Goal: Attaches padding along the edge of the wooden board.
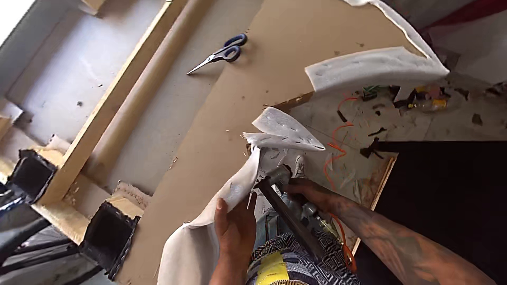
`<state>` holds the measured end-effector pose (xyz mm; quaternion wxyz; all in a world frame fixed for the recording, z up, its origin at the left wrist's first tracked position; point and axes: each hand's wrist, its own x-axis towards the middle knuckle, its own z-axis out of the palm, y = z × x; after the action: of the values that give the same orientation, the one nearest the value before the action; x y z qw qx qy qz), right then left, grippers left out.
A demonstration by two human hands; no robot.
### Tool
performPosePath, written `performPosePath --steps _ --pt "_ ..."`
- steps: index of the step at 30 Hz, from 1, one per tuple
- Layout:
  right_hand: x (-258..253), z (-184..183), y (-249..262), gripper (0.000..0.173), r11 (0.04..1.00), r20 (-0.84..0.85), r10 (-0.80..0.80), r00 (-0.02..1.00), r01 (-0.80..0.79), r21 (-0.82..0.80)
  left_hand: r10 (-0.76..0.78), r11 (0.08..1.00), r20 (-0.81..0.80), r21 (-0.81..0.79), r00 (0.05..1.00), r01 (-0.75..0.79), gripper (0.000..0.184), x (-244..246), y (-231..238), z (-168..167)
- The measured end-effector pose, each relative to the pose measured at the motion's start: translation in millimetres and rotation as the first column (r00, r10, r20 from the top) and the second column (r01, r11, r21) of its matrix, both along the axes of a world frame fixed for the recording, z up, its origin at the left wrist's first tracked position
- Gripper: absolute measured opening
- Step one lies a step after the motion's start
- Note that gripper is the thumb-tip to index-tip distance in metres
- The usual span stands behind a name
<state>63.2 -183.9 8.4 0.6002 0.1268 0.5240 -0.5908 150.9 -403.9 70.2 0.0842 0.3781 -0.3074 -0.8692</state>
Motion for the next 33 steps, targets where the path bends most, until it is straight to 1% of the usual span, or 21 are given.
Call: performPosePath --steps 2,5,7,10,14,18,19,20,21,22,23,24,25,26,27,28,29,30,31,32,33 --pt "0.0 -5.7 -11.8 0.041 0.998 0.069 0.011 0.998 -0.007 -0.061 -0.003 1.0 0.008 -0.003 1.0 0.003 0.098 -1.2 1.3 0.6" --pt "5.2 -5.4 -23.3 0.041 0.989 0.117 0.057 0.992 -0.04 -0.144 0.051 0.999 0.016 0.011 0.999 -0.051 0.092 -3.5 3.9 1.8" --pt "9.4 -4.5 -27.2 0.04 0.986 0.135 0.066 0.989 -0.043 -0.163 0.052 0.999 0.024 0.001 0.998 -0.052 0.092 -3.3 4.4 2.8" --pt "10.9 -9.6 -28.1 0.04 0.984 0.142 0.061 0.988 -0.036 -0.172 0.061 0.998 0.01 0.003 0.998 -0.061 0.094 -4.1 4.1 1.5" --pt "14.1 -16.2 -32.3 0.039 0.977 0.115 0.092 0.989 -0.067 -0.205 0.06 0.998 0.007 -0.003 0.998 -0.06 0.097 -2.7 2.5 -0.8" --pt "20.5 -18.2 -38.1 0.028 0.972 0.098 0.115 0.989 -0.092 -0.216 0.068 0.998 0.02 -0.013 0.998 -0.067 0.102 -3.9 5.4 -2.4" --pt "20.6 -17.9 -37.4 0.029 0.973 0.101 0.098 0.99 -0.073 -0.221 0.036 0.999 0.035 -0.017 0.999 -0.036 0.104 -2.7 5.0 -1.2" --pt "20.2 -15.1 -34.7 0.033 0.976 0.1 0.075 0.992 -0.052 -0.214 -0.04 0.999 0.073 -0.03 0.997 0.042 0.108 2.3 3.6 3.5" --pt "18.1 -10.4 -29.1 0.038 0.982 0.084 0.059 0.995 -0.043 -0.186 -0.167 0.983 0.138 -0.055 0.976 0.176 0.111 10.4 1.6 12.8" --pt "12.8 -3.5 -21.0 0.042 0.99 0.04 0.05 0.998 -0.045 -0.131 -0.309 0.936 0.228 -0.098 0.923 0.337 0.107 18.5 0.1 26.9" --pt "6.4 3.2 -10.8 0.043 0.996 -0.028 0.053 0.998 -0.055 -0.07 -0.44 0.844 0.307 -0.178 0.844 0.505 0.097 27.1 -1.6 43.6" --pt "0.1 8.6 1.2 0.043 0.998 -0.1 0.065 0.993 -0.067 -0.011 -0.55 0.69 0.354 -0.318 0.757 0.65 0.076 34.5 -4.3 62.2" --pt "-4.7 13.0 14.0 0.042 0.997 -0.165 0.077 0.983 -0.072 0.037 -0.601 0.473 0.399 -0.521 0.693 0.71 0.05 37.0 -7.0 82.7" --pt "-5.9 16.9 26.9 0.04 0.996 -0.202 0.067 0.977 -0.054 0.069 -0.57 0.195 0.468 -0.721 0.675 0.665 0.036 32.2 -8.1 102.2" --pt "-4.8 20.2 39.9 0.038 0.997 -0.207 0.037 0.978 -0.023 0.07 -0.476 -0.103 0.529 -0.827 0.703 0.553 0.043 20.9 -8.8 117.0" --pt "-4.4 24.6 51.7 0.035 0.999 -0.179 -0.002 0.984 0.01 0.044 -0.378 -0.326 0.535 -0.841 0.756 0.432 0.058 2.2 -10.1 124.2" --pt "-4.8 30.2 61.3 0.032 0.999 -0.134 -0.035 0.99 0.036 0.004 -0.316 -0.466 0.52 -0.814 0.794 0.347 0.071 -21.2 -12.6 123.4" --pt "-4.8 37.3 68.6 0.032 0.997 -0.085 -0.06 0.995 0.056 -0.043 -0.279 -0.559 0.518 -0.772 0.808 0.302 0.08 -44.2 -15.9 115.2" --pt "-3.7 44.7 74.4 0.034 0.994 -0.051 -0.074 0.996 0.069 -0.086 -0.254 -0.626 0.529 -0.728 0.809 0.28 0.083 -62.8 -19.1 102.2" --pt "-2.4 53.3 78.8 0.036 0.99 -0.046 -0.073 0.996 0.067 -0.121 -0.246 -0.67 0.539 -0.695 0.806 0.26 0.08 -76.3 -21.6 88.3" --pt "-2.2 62.4 81.8 0.039 0.987 -0.069 -0.065 0.996 0.054 -0.15 -0.252 -0.706 0.533 -0.672 0.808 0.223 0.069 -85.8 -23.4 77.0"
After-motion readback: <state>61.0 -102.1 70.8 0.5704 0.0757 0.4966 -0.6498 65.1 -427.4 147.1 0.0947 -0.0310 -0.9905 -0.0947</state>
